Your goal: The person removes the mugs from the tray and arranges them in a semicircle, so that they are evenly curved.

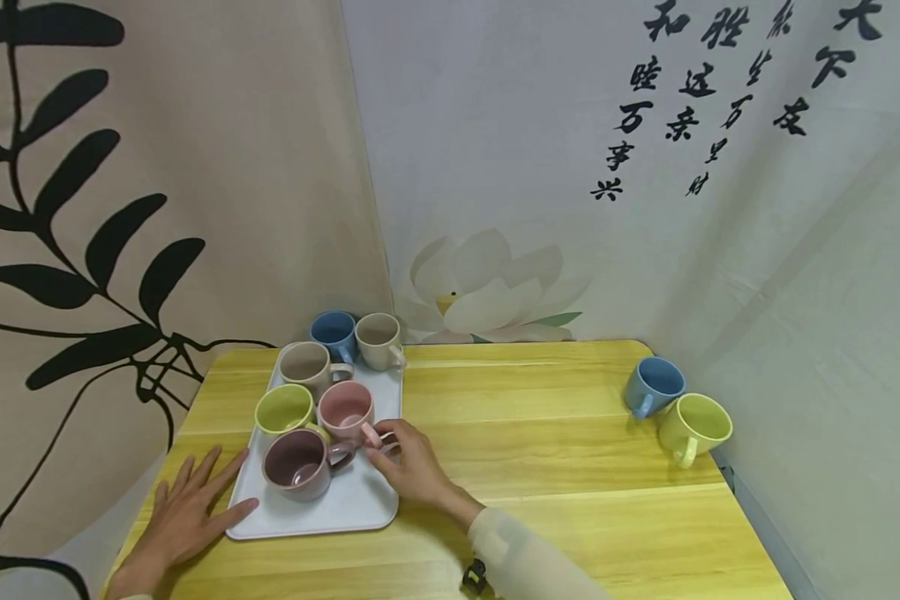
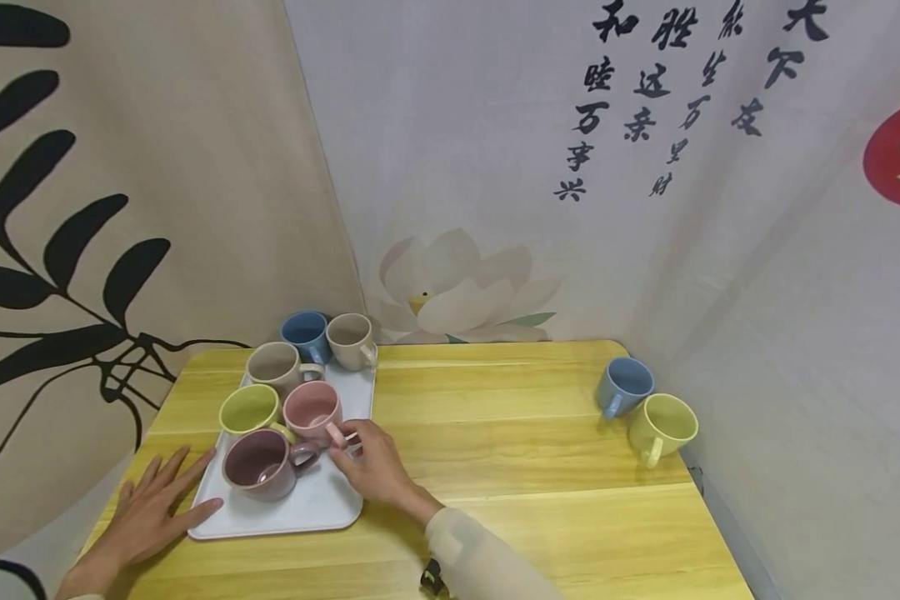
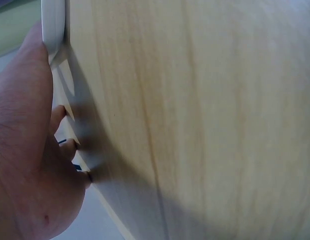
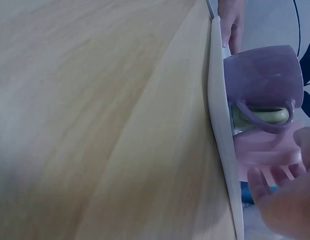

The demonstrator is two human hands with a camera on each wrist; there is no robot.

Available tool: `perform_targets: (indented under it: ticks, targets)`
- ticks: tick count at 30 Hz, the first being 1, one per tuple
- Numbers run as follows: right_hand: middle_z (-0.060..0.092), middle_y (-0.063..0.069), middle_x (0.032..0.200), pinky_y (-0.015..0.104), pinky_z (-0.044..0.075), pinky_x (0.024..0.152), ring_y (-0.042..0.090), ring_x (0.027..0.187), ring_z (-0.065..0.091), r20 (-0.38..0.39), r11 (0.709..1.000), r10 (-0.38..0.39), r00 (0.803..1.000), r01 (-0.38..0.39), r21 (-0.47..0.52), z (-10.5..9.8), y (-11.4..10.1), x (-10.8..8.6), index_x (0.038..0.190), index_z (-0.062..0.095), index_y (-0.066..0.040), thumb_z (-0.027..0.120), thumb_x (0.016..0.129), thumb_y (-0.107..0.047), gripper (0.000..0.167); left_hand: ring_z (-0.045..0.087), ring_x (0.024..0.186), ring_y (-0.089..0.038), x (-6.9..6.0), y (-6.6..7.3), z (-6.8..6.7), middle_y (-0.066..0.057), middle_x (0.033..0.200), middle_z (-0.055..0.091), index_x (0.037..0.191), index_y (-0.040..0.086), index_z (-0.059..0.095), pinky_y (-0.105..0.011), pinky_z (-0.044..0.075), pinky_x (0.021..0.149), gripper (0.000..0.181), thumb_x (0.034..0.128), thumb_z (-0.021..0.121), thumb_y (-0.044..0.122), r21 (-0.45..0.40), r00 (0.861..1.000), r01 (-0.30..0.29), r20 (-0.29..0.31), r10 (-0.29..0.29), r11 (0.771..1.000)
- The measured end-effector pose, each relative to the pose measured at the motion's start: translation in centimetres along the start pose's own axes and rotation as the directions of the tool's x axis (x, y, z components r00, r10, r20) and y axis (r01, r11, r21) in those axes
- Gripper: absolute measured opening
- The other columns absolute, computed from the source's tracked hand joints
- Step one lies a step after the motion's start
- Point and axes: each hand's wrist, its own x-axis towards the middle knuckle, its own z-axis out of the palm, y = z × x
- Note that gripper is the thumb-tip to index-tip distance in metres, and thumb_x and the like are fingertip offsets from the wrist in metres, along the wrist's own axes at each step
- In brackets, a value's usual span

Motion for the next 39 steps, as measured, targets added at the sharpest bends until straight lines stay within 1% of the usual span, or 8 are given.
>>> perform_targets:
  ticks: [3, 8, 10, 14, 21, 28, 35, 39]
  targets:
    - [0.078, 0.021, 0.126, 0.042, 0.073, 0.092, 0.035, 0.112, 0.082, 0.005, 1.0, 0.014, 1.0, -0.014, 0.006, 0.23, 0.04, 0.1, 0.132, 0.067, 0.002, 0.075, 0.108, -0.007, 0.027, 0.001, 0.16, -0.082, -0.02, 0.06, -0.01, -0.044, 0.181, 0.013, 0.181, 0.027, 0.024, -0.101, -0.008, 0.116, 0.104, 0.1013, 0.064, 0.08, 0.0, 1.0, 0.002, 0.002, -0.002, 1.0]
    - [0.081, 0.018, 0.123, 0.02, 0.067, 0.088, 0.027, 0.104, 0.084, 0.013, 0.998, 0.06, 0.998, -0.06, -0.01, 0.45, 0.04, 0.17, 0.126, 0.07, -0.001, 0.069, 0.113, -0.012, 0.017, 0.002, 0.16, -0.082, -0.05, 0.05, -0.02, -0.044, 0.181, 0.014, 0.181, 0.028, 0.023, -0.102, -0.006, 0.116, 0.103, 0.1021, 0.064, 0.079, 0.001, 1.0, -0.006, -0.001, 0.006, 1.0]
    - [0.081, 0.017, 0.123, 0.017, 0.065, 0.087, 0.027, 0.103, 0.084, 0.015, 0.997, 0.078, 0.997, -0.077, -0.009, 0.52, 0.02, 0.21, 0.125, 0.071, -0.002, 0.066, 0.115, -0.014, 0.017, 0.003, 0.16, -0.082, -0.05, 0.08, -0.1, -0.044, 0.18, 0.014, 0.181, 0.028, 0.023, -0.102, -0.006, 0.116, 0.102, 0.1025, 0.064, 0.078, 0.003, 1.0, -0.01, -0.005, 0.01, 1.0]
    - [0.081, 0.016, 0.123, 0.018, 0.065, 0.089, 0.028, 0.105, 0.085, 0.015, 0.995, 0.103, 0.995, -0.103, 0.008, 0.62, -0.04, 0.33, 0.123, 0.07, -0.003, 0.065, 0.116, -0.017, 0.016, 0.004, 0.16, -0.082, 0.04, 0.12, -0.21, -0.044, 0.18, 0.015, 0.181, 0.027, 0.024, -0.102, -0.005, 0.116, 0.102, 0.1023, 0.065, 0.078, 0.008, 1.0, -0.01, -0.006, 0.01, 1.0]
    - [0.083, 0.015, 0.12, 0.018, 0.064, 0.092, 0.023, 0.107, 0.086, 0.014, 0.992, 0.123, 0.992, -0.123, 0.013, 0.75, 0.01, 0.41, 0.117, 0.07, -0.005, 0.064, 0.116, -0.019, 0.016, 0.003, 0.16, -0.082, 0.04, -0.03, -0.03, -0.043, 0.181, 0.015, 0.181, 0.028, 0.025, -0.102, -0.005, 0.116, 0.101, 0.1026, 0.064, 0.078, 0.008, 1.0, -0.017, -0.011, 0.017, 1.0]
    - [0.084, 0.013, 0.118, 0.018, 0.065, 0.09, 0.018, 0.104, 0.085, -0.012, 0.995, 0.101, 0.995, -0.101, 0.0, 0.73, 0.19, 0.08, 0.114, 0.07, -0.006, 0.065, 0.116, -0.021, 0.016, 0.001, 0.161, -0.082, -0.02, -0.1, 0.22, -0.043, 0.181, 0.014, 0.181, 0.028, 0.025, -0.102, -0.007, 0.116, 0.101, 0.1026, 0.064, 0.078, 0.0, 1.0, -0.011, -0.007, 0.011, 1.0]
    - [0.083, 0.015, 0.118, 0.019, 0.066, 0.091, 0.026, 0.106, 0.085, -0.024, 0.995, 0.094, 0.995, -0.093, 0.018, 0.43, 0.16, -0.27, 0.114, 0.07, -0.004, 0.065, 0.116, -0.019, 0.015, 0.0, 0.161, -0.082, 0.12, 0.0, 0.18, -0.042, 0.182, 0.012, 0.181, 0.028, 0.024, -0.102, -0.009, 0.116, 0.103, 0.1018, 0.063, 0.08, 0.004, 1.0, 0.003, 0.001, -0.003, 1.0]
    - [0.084, 0.015, 0.116, 0.019, 0.064, 0.088, 0.024, 0.104, 0.085, -0.024, 0.994, 0.105, 0.994, -0.104, 0.036, -0.02, -0.02, -0.27, 0.116, 0.07, -0.004, 0.065, 0.116, -0.018, 0.015, 0.001, 0.161, -0.082, 0.07, -0.07, 0.11, -0.042, 0.182, 0.013, 0.181, 0.028, 0.024, -0.102, -0.007, 0.116, 0.102, 0.1022, 0.063, 0.079, 0.006, 1.0, -0.005, -0.003, 0.005, 1.0]
